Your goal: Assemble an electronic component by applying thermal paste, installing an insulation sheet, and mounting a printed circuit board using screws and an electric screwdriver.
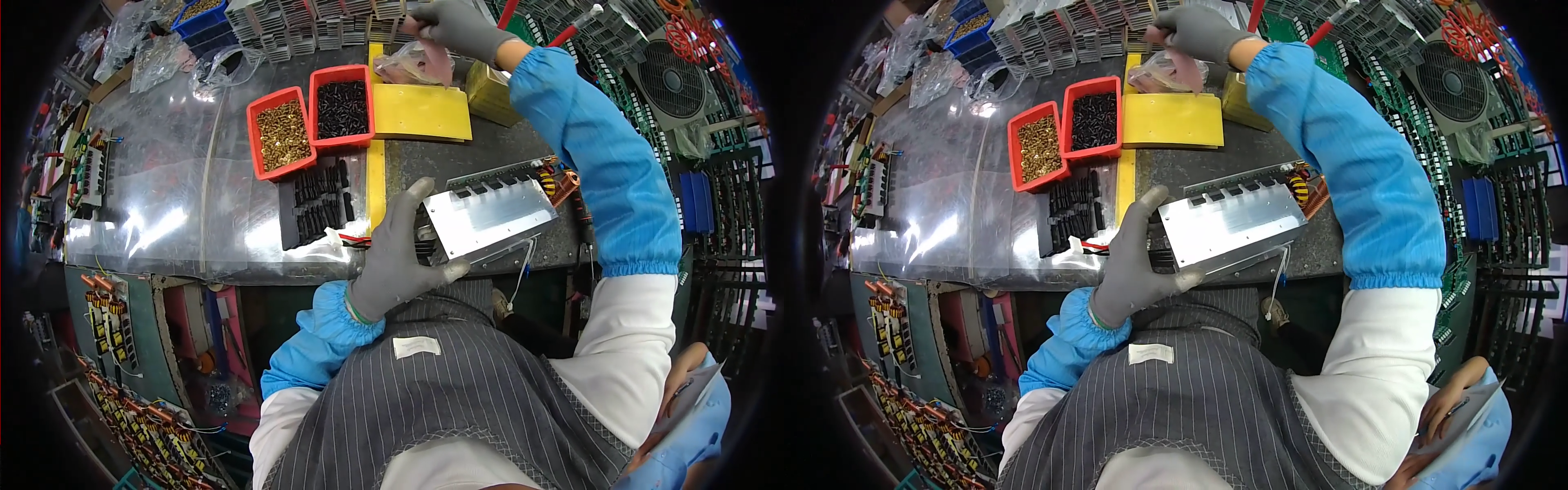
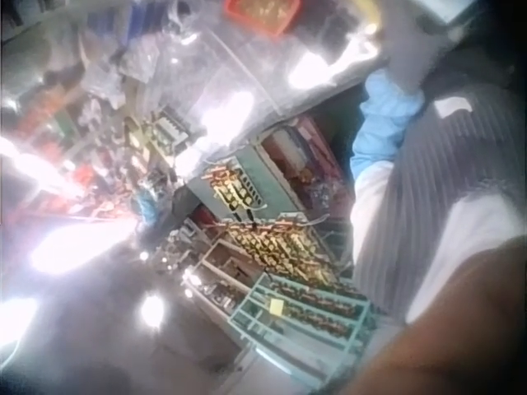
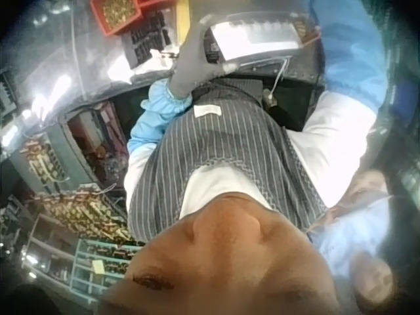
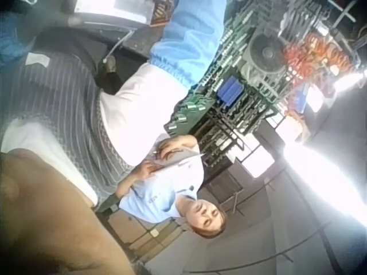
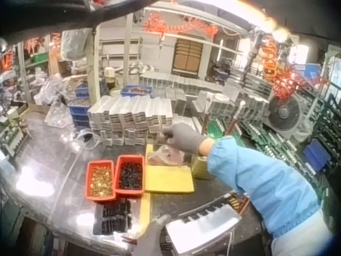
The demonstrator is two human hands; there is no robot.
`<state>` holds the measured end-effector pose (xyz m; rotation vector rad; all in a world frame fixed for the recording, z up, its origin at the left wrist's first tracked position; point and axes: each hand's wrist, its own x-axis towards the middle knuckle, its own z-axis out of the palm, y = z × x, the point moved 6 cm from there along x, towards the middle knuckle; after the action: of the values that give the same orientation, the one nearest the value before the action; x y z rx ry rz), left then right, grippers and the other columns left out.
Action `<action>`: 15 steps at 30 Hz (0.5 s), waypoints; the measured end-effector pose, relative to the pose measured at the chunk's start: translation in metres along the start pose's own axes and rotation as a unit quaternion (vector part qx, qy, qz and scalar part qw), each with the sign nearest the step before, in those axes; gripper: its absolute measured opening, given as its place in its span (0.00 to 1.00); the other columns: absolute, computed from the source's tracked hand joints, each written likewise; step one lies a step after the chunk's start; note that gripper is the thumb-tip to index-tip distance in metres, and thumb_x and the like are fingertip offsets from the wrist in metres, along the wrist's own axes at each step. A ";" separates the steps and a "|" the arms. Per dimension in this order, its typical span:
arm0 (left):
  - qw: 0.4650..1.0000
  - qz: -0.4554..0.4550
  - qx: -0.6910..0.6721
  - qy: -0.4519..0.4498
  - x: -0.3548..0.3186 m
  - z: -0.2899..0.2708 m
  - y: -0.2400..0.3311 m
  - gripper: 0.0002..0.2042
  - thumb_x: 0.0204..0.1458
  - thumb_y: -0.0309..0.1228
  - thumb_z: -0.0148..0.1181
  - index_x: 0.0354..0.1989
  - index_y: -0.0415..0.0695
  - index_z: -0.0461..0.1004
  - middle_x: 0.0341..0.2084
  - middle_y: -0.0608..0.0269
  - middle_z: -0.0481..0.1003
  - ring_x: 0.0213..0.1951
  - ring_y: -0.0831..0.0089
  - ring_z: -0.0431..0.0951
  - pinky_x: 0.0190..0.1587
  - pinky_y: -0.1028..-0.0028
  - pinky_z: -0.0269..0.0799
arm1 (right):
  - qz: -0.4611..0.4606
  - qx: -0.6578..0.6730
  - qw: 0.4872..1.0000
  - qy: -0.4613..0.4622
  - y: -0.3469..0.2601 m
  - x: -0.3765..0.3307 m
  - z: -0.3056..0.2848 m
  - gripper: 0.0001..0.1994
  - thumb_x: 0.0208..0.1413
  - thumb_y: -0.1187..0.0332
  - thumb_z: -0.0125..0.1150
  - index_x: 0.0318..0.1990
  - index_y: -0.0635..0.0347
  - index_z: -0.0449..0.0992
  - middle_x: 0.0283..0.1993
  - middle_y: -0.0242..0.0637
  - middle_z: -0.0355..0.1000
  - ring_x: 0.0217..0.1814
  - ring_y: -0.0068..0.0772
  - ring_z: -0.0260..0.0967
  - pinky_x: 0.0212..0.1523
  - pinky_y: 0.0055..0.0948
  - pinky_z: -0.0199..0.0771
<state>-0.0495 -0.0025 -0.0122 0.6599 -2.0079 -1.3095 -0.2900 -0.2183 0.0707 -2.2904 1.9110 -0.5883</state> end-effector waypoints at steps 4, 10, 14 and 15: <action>1.000 -0.001 0.000 -0.002 0.000 0.000 0.002 0.54 0.35 0.40 0.83 0.71 0.38 0.56 0.59 0.41 0.67 0.62 0.43 0.71 0.64 0.53 0.70 | -0.045 -0.146 0.987 0.052 0.014 0.020 0.016 0.13 0.60 0.70 0.62 0.52 0.53 0.81 0.45 0.44 0.83 0.47 0.50 0.81 0.51 0.44 0.80; 1.000 0.002 0.001 -0.001 -0.001 0.000 -0.002 0.53 0.36 0.41 0.82 0.71 0.38 0.56 0.59 0.40 0.67 0.62 0.43 0.70 0.64 0.53 0.69 | -0.077 -0.132 0.988 0.012 0.016 0.019 0.028 0.14 0.60 0.69 0.58 0.53 0.52 0.80 0.47 0.46 0.82 0.50 0.52 0.80 0.52 0.45 0.79; 1.000 0.002 -0.009 -0.009 0.001 0.001 0.001 0.53 0.36 0.41 0.82 0.71 0.37 0.56 0.60 0.40 0.66 0.63 0.43 0.70 0.65 0.53 0.69 | -0.106 -0.110 0.988 0.005 0.030 0.022 0.029 0.17 0.60 0.69 0.57 0.56 0.52 0.79 0.51 0.46 0.80 0.51 0.52 0.79 0.52 0.46 0.79; 1.000 -0.005 -0.009 -0.009 0.001 0.001 -0.001 0.53 0.36 0.41 0.82 0.71 0.37 0.56 0.60 0.39 0.66 0.64 0.43 0.70 0.65 0.53 0.68 | -0.096 -0.105 0.990 0.017 0.028 0.026 0.026 0.18 0.60 0.68 0.58 0.57 0.54 0.78 0.50 0.46 0.80 0.49 0.49 0.80 0.51 0.44 0.80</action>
<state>-0.0506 -0.0027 -0.0129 0.6518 -2.0069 -1.3418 -0.3029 -0.2537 0.0438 -2.6334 1.8592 -0.4667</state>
